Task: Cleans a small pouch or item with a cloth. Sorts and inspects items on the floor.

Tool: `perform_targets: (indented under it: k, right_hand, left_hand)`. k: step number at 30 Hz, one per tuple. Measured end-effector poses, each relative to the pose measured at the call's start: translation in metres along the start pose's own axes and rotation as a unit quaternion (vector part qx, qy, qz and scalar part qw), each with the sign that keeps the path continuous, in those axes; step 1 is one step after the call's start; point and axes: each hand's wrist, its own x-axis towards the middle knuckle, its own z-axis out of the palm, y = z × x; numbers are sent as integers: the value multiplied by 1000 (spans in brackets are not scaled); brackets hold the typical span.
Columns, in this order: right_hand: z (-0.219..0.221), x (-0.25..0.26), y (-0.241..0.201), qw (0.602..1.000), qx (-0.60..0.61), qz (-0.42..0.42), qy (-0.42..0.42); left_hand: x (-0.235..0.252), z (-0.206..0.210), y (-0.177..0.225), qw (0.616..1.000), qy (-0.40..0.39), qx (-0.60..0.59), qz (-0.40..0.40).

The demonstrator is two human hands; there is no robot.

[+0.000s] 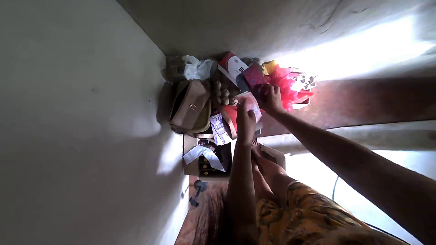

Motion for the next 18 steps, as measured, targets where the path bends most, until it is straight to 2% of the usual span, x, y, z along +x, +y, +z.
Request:
perform_targets:
  k: [3, 7, 10, 13, 18]
  right_hand:
    - [-30, -33, -9, 997, 51, -46, -18]
    - [-72, -72, -31, 995, 66, -14, -73]
    - [-91, -98, -47, 992, 61, 0, -108]
    - [-100, -127, -62, 989, 73, -11, -130]
    - [-110, -158, -85, 979, 142, 28, -141]
  left_hand:
    - [9, -3, 15, 1000, -4, 17, -11]
    - [-16, -13, 28, 998, -21, 56, -12]
    - [-36, -20, 41, 999, -11, 30, -25]
    - [-59, -25, 56, 998, 49, 7, -41]
    - [-97, -20, 75, 987, 162, -18, 14]
